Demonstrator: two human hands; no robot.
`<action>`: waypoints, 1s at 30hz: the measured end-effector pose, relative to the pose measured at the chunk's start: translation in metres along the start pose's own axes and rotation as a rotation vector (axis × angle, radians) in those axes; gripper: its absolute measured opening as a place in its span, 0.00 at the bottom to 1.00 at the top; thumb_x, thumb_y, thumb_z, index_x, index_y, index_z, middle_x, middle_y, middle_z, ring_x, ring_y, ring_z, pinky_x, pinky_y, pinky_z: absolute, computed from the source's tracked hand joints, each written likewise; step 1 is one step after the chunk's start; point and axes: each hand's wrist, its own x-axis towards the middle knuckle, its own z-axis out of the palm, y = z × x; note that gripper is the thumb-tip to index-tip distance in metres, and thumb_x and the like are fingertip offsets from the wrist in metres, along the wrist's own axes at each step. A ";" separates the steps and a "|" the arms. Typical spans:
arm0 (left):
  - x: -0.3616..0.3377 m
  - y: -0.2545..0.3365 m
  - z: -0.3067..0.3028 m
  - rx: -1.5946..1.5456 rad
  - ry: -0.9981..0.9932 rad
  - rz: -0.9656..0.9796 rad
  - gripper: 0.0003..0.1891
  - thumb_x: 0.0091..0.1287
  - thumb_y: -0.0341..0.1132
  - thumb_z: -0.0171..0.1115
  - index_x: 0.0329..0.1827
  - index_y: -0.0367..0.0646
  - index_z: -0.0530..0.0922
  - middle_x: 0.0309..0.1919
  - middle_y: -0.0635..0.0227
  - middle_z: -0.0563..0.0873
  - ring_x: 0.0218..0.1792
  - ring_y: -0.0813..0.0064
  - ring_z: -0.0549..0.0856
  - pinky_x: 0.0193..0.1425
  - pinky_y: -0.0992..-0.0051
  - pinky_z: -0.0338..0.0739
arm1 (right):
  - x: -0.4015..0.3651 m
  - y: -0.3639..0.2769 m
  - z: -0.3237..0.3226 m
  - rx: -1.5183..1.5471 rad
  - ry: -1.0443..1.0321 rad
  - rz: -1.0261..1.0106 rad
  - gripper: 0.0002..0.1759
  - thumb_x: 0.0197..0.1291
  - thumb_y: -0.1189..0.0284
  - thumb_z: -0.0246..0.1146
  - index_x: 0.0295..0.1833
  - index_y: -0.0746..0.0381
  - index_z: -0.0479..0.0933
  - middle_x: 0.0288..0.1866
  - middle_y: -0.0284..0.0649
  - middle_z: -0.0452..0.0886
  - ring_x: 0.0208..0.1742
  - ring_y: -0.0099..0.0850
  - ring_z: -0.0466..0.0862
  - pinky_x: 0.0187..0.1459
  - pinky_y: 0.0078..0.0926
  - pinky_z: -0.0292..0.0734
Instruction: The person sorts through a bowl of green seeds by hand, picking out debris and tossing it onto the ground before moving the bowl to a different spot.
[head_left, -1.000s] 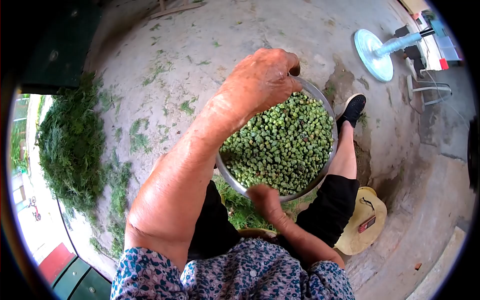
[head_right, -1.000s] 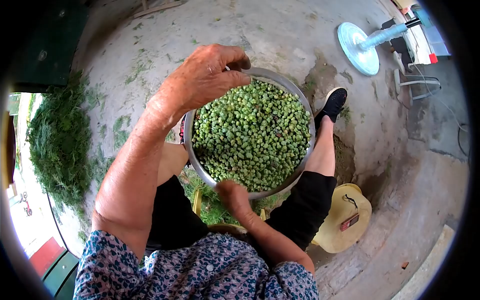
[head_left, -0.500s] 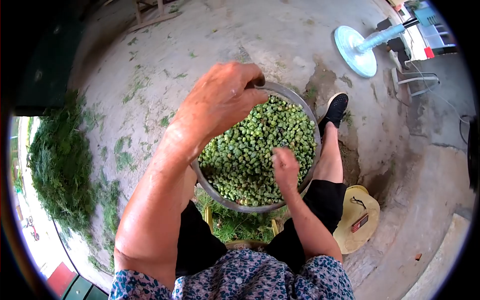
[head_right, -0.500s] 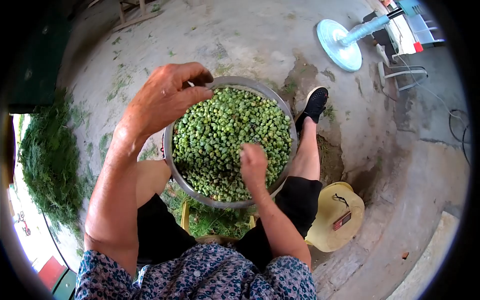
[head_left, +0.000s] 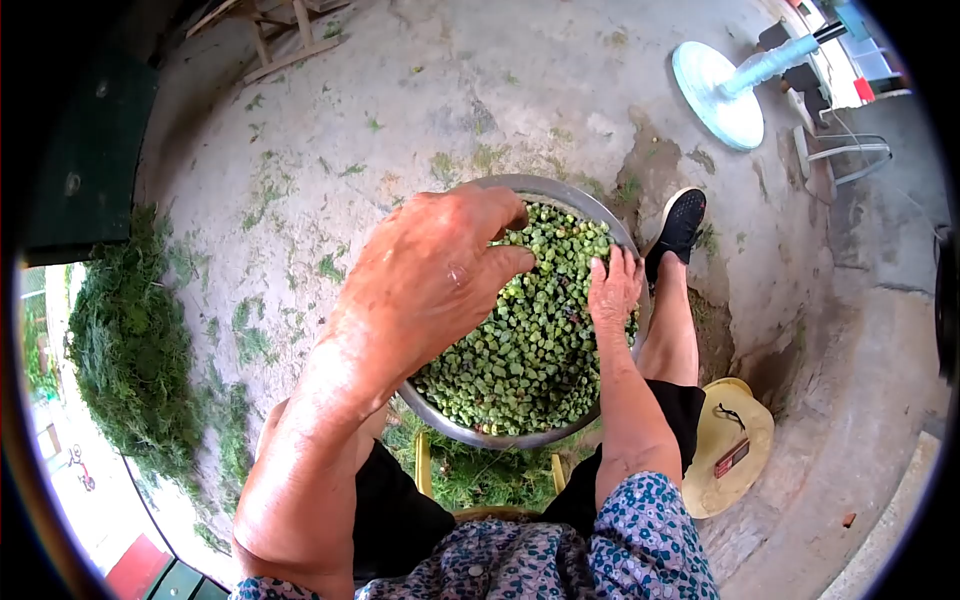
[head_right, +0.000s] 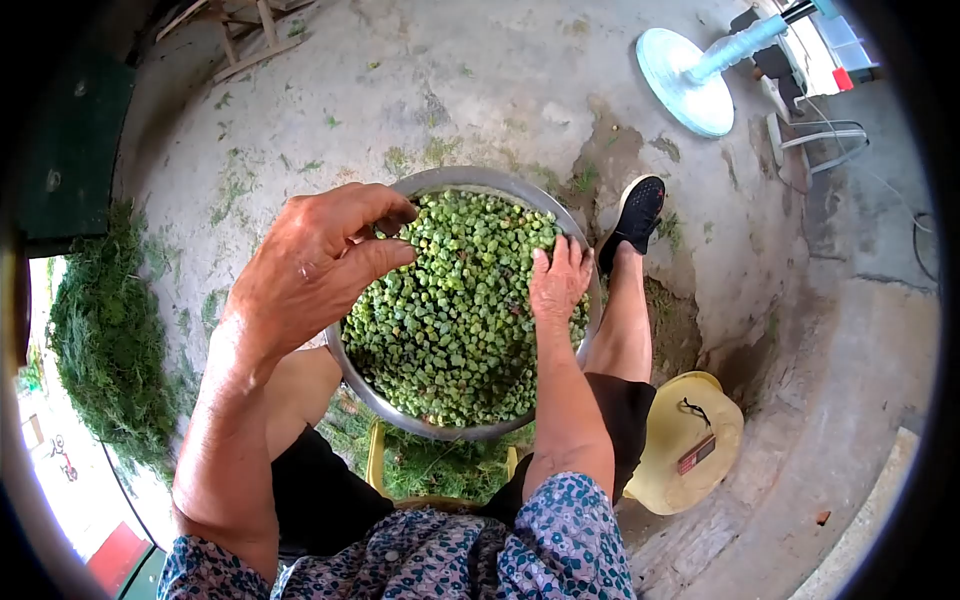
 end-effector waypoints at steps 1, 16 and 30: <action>0.000 0.000 0.000 -0.002 0.009 0.009 0.14 0.56 0.33 0.64 0.44 0.36 0.79 0.36 0.55 0.84 0.36 0.59 0.84 0.40 0.68 0.77 | -0.003 -0.008 -0.003 -0.014 -0.030 0.008 0.29 0.58 0.54 0.59 0.62 0.57 0.69 0.62 0.44 0.70 0.65 0.52 0.64 0.64 0.49 0.59; -0.002 0.002 -0.002 -0.020 -0.007 0.036 0.13 0.56 0.32 0.62 0.43 0.36 0.79 0.35 0.55 0.83 0.35 0.60 0.84 0.40 0.67 0.77 | -0.040 -0.102 -0.015 0.090 -0.067 0.262 0.31 0.53 0.45 0.60 0.58 0.52 0.75 0.60 0.42 0.71 0.58 0.45 0.68 0.55 0.50 0.63; 0.002 -0.001 -0.001 -0.031 -0.038 0.040 0.13 0.57 0.31 0.61 0.44 0.35 0.79 0.33 0.56 0.85 0.33 0.67 0.83 0.40 0.71 0.76 | -0.094 -0.171 -0.061 0.487 -0.217 -0.143 0.25 0.58 0.73 0.60 0.62 0.59 0.68 0.71 0.49 0.58 0.72 0.51 0.56 0.69 0.57 0.46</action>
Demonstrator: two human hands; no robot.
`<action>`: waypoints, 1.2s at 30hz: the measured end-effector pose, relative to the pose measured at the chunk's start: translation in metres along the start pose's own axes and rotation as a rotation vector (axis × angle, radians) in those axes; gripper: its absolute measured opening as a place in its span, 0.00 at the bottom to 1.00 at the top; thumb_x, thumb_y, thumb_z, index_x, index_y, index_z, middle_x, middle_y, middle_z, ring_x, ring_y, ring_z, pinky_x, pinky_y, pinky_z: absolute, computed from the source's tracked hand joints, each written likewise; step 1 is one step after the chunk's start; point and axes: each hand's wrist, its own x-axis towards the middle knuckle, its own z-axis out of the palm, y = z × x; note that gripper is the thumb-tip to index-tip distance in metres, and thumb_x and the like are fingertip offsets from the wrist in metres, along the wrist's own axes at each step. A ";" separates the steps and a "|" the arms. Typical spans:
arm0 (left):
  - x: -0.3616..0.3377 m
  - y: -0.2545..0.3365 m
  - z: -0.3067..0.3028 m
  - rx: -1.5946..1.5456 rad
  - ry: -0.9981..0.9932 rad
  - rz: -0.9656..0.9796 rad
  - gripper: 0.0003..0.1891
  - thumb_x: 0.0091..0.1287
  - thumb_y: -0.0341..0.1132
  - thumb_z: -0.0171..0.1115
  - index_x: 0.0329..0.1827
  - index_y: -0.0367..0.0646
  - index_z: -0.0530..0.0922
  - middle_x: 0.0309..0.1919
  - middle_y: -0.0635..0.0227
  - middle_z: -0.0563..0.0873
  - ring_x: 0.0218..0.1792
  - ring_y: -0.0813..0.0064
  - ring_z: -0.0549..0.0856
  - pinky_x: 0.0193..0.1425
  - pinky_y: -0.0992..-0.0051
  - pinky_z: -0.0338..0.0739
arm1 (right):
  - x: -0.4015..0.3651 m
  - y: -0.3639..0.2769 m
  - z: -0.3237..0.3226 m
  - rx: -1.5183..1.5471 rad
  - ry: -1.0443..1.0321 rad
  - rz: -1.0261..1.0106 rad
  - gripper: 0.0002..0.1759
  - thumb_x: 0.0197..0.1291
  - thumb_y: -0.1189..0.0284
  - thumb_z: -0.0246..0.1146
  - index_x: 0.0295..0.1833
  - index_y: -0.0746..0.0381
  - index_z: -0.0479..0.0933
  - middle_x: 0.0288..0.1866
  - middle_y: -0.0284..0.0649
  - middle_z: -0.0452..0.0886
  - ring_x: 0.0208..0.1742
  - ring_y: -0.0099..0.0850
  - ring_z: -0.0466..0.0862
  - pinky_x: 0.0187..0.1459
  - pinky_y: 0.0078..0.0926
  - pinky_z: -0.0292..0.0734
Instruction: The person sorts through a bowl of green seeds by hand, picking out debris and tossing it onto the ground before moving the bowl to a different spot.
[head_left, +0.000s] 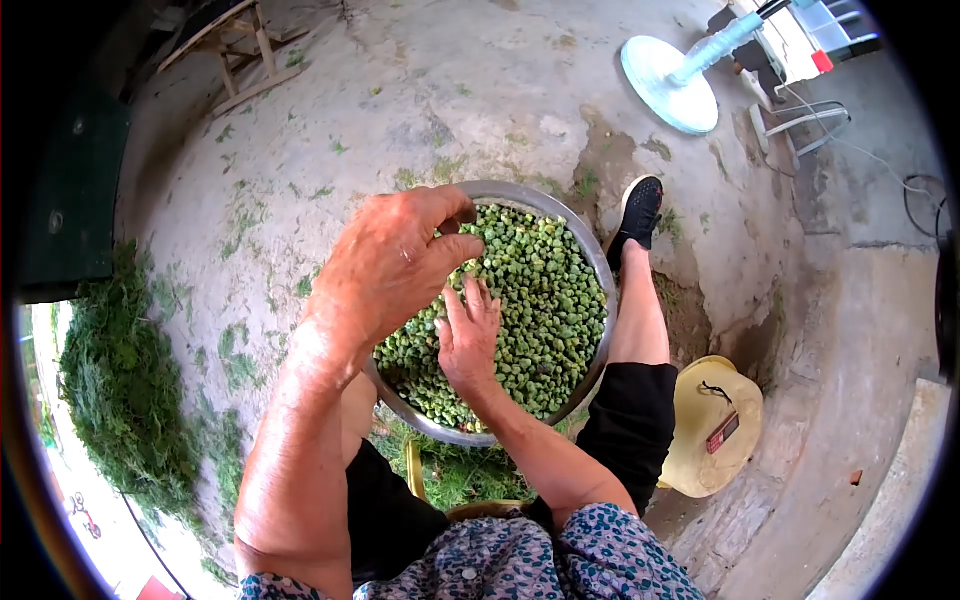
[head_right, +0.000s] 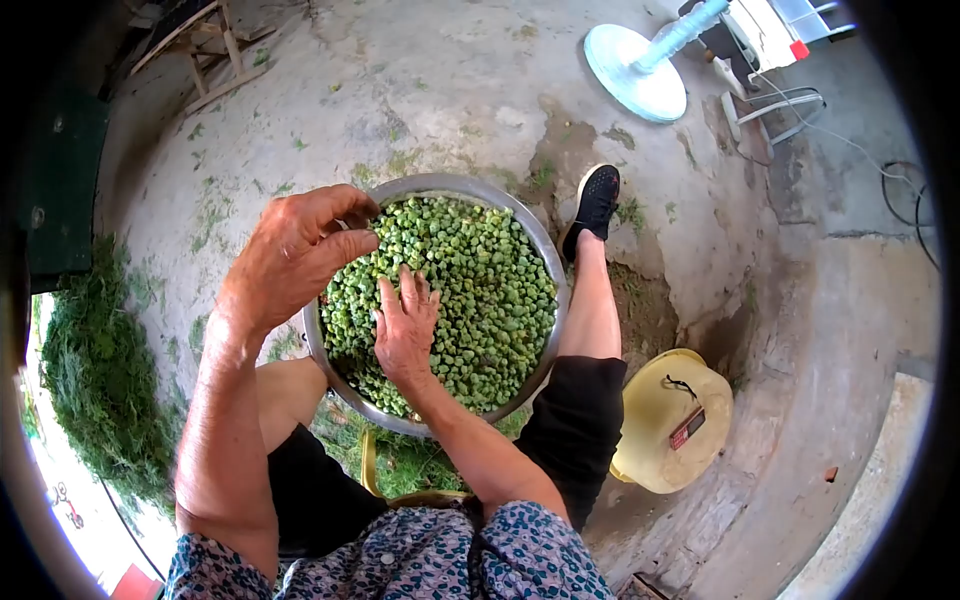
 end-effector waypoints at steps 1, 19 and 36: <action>0.000 0.000 -0.001 -0.008 0.002 -0.005 0.13 0.57 0.31 0.62 0.44 0.35 0.79 0.33 0.56 0.85 0.34 0.67 0.83 0.40 0.70 0.76 | 0.001 0.000 -0.006 0.052 0.013 -0.043 0.22 0.58 0.75 0.59 0.59 0.61 0.71 0.70 0.49 0.60 0.71 0.50 0.58 0.69 0.54 0.48; 0.002 0.005 -0.001 -0.006 0.005 -0.047 0.14 0.57 0.33 0.62 0.44 0.36 0.79 0.35 0.55 0.84 0.35 0.62 0.84 0.41 0.69 0.77 | 0.078 0.168 -0.048 -0.271 0.253 0.377 0.13 0.51 0.69 0.65 0.40 0.64 0.79 0.38 0.49 0.80 0.40 0.49 0.78 0.46 0.41 0.74; -0.011 0.004 0.023 0.239 -0.061 0.050 0.13 0.56 0.35 0.61 0.43 0.40 0.78 0.37 0.55 0.83 0.42 0.53 0.81 0.45 0.59 0.75 | 0.047 0.018 -0.112 1.105 0.101 0.527 0.07 0.60 0.77 0.61 0.43 0.67 0.79 0.33 0.37 0.83 0.29 0.25 0.82 0.30 0.17 0.72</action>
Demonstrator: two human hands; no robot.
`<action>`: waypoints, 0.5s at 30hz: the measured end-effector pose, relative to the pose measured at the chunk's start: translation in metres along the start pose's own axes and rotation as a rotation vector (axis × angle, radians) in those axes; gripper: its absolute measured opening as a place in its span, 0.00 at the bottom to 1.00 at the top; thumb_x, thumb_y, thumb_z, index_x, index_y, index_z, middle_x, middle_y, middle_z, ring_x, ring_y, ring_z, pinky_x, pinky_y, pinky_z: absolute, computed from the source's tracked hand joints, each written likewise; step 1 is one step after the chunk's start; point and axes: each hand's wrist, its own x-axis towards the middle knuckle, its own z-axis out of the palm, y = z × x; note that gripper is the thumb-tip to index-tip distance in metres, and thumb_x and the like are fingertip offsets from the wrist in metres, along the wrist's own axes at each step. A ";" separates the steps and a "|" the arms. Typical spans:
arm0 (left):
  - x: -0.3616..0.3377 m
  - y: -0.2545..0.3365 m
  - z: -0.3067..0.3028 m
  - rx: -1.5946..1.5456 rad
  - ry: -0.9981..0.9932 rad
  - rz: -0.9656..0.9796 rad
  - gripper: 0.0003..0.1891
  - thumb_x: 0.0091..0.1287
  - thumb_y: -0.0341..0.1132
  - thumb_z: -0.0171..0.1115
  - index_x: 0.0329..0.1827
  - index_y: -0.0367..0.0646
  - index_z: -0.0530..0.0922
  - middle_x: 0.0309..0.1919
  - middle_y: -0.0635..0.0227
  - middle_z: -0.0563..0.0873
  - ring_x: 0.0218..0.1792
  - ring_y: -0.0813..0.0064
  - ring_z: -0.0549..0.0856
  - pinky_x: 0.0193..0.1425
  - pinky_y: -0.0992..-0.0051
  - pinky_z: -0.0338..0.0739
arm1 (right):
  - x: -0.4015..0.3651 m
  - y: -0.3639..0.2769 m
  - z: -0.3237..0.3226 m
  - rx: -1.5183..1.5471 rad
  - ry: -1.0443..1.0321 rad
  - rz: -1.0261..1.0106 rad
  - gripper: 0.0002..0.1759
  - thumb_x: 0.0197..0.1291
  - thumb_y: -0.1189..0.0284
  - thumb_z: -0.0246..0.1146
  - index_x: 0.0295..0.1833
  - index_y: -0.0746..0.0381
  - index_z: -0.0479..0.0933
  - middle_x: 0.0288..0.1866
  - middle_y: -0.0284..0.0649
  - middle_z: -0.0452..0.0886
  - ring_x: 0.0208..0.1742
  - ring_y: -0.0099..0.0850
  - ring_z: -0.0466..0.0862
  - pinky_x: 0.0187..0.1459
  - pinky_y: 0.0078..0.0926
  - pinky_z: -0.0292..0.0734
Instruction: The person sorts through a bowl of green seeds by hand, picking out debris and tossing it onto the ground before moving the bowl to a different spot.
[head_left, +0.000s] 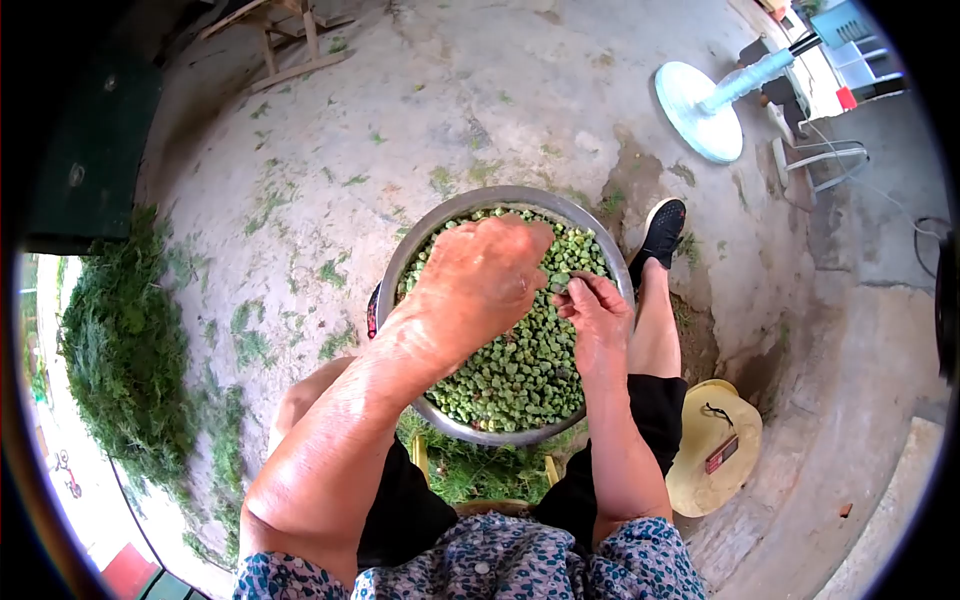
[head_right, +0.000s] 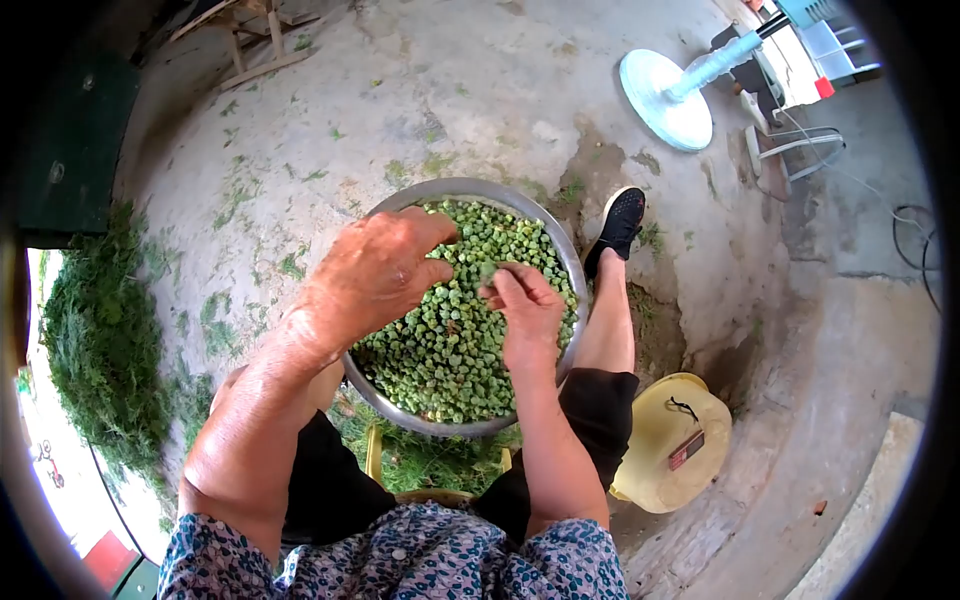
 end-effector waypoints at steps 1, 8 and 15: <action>0.000 0.001 0.005 -0.017 0.014 0.014 0.13 0.55 0.34 0.61 0.42 0.40 0.78 0.38 0.54 0.82 0.42 0.53 0.81 0.45 0.59 0.75 | -0.009 -0.010 0.009 0.043 -0.033 -0.008 0.07 0.60 0.77 0.62 0.43 0.67 0.79 0.33 0.37 0.83 0.29 0.25 0.82 0.30 0.17 0.73; 0.002 0.010 0.008 -0.183 0.117 0.096 0.07 0.53 0.32 0.61 0.32 0.38 0.80 0.26 0.53 0.82 0.31 0.50 0.82 0.37 0.62 0.77 | -0.030 -0.052 0.042 0.111 -0.123 -0.103 0.08 0.61 0.76 0.62 0.43 0.69 0.77 0.31 0.37 0.80 0.28 0.23 0.78 0.32 0.19 0.73; 0.000 0.008 0.005 -0.198 0.014 0.125 0.08 0.49 0.30 0.64 0.32 0.36 0.80 0.27 0.52 0.83 0.32 0.53 0.83 0.38 0.63 0.77 | -0.041 -0.051 0.039 0.044 -0.189 -0.111 0.04 0.62 0.77 0.59 0.40 0.67 0.76 0.28 0.34 0.78 0.28 0.21 0.74 0.34 0.18 0.70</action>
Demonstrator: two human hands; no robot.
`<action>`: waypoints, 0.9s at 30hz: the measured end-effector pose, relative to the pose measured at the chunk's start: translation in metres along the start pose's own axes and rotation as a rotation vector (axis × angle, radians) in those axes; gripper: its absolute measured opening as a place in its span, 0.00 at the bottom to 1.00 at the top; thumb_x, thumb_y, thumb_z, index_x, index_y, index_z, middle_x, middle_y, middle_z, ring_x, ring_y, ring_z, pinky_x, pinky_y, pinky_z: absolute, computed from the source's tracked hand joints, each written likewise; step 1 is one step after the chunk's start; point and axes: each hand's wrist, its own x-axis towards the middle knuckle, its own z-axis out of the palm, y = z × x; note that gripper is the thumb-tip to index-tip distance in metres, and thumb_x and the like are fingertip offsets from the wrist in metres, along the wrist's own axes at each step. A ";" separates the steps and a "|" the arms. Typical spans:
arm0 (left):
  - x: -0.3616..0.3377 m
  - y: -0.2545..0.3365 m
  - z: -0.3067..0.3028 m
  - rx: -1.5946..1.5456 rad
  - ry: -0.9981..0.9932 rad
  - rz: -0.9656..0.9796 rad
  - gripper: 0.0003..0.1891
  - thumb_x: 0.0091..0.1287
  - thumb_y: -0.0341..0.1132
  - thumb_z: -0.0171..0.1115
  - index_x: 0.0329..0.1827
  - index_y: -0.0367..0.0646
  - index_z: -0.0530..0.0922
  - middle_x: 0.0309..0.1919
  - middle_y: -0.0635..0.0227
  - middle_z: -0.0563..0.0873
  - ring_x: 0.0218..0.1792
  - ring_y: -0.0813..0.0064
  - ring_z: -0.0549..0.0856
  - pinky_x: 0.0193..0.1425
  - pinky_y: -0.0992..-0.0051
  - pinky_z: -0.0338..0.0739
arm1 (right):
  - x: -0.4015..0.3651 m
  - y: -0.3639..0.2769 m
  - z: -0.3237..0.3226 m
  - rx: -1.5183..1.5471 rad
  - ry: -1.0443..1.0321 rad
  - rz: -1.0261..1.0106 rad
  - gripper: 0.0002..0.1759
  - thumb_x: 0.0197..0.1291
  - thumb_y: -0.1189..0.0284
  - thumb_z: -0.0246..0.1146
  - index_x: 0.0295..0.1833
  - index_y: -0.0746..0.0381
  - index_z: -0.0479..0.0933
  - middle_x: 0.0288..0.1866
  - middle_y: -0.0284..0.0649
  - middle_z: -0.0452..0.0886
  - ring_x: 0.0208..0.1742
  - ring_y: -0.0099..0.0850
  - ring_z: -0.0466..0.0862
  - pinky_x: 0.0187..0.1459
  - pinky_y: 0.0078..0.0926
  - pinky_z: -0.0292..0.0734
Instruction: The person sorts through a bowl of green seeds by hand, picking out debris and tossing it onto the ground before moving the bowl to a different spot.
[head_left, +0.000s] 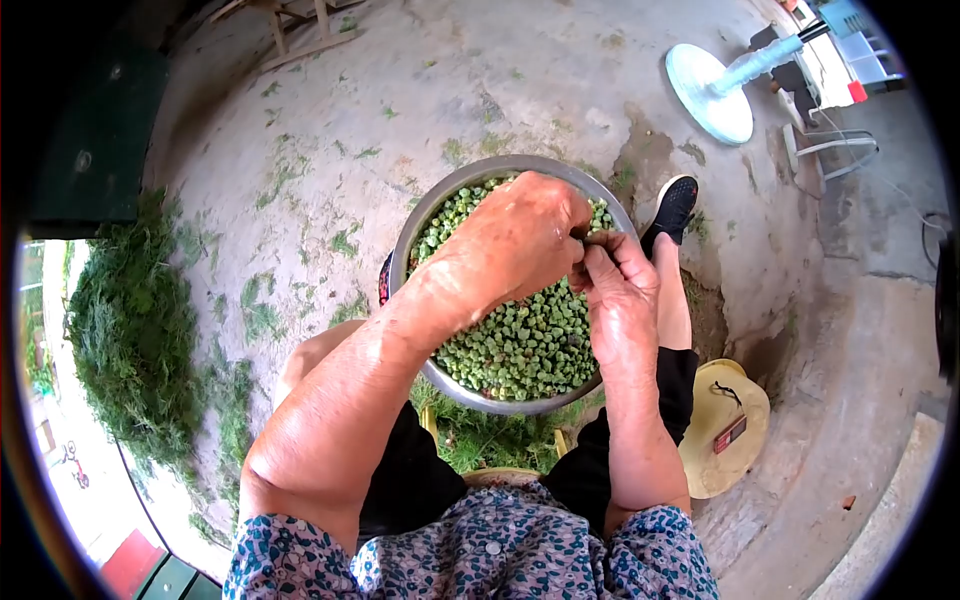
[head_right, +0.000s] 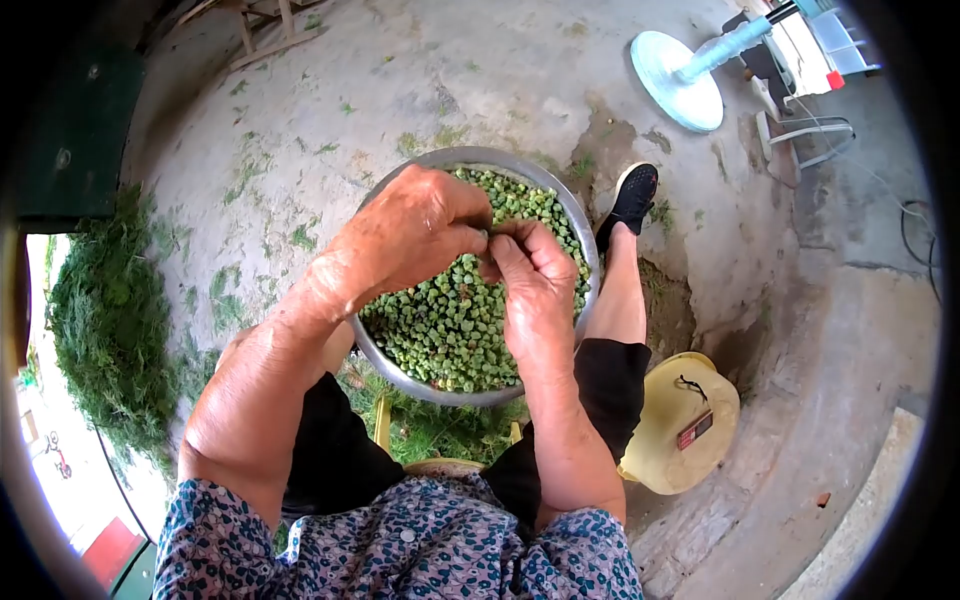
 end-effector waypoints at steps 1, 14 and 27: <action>-0.001 -0.002 0.002 0.001 -0.034 0.017 0.09 0.49 0.30 0.64 0.32 0.36 0.80 0.27 0.53 0.83 0.33 0.53 0.82 0.38 0.63 0.77 | -0.005 0.003 -0.003 0.040 -0.007 0.041 0.04 0.63 0.77 0.58 0.41 0.67 0.75 0.28 0.34 0.77 0.28 0.21 0.74 0.34 0.18 0.69; -0.013 0.002 0.011 0.134 -0.165 0.069 0.12 0.48 0.22 0.55 0.35 0.41 0.82 0.30 0.56 0.83 0.37 0.55 0.83 0.43 0.61 0.77 | -0.126 0.125 -0.026 -0.765 -0.353 0.127 0.10 0.53 0.84 0.61 0.40 0.62 0.80 0.31 0.39 0.80 0.35 0.32 0.81 0.41 0.27 0.77; -0.005 -0.019 0.001 0.047 0.026 0.002 0.12 0.56 0.23 0.58 0.43 0.36 0.81 0.39 0.57 0.84 0.40 0.62 0.84 0.45 0.70 0.78 | -0.084 0.097 -0.052 -0.894 -0.336 0.150 0.09 0.58 0.77 0.62 0.44 0.63 0.80 0.38 0.43 0.83 0.38 0.31 0.83 0.43 0.25 0.79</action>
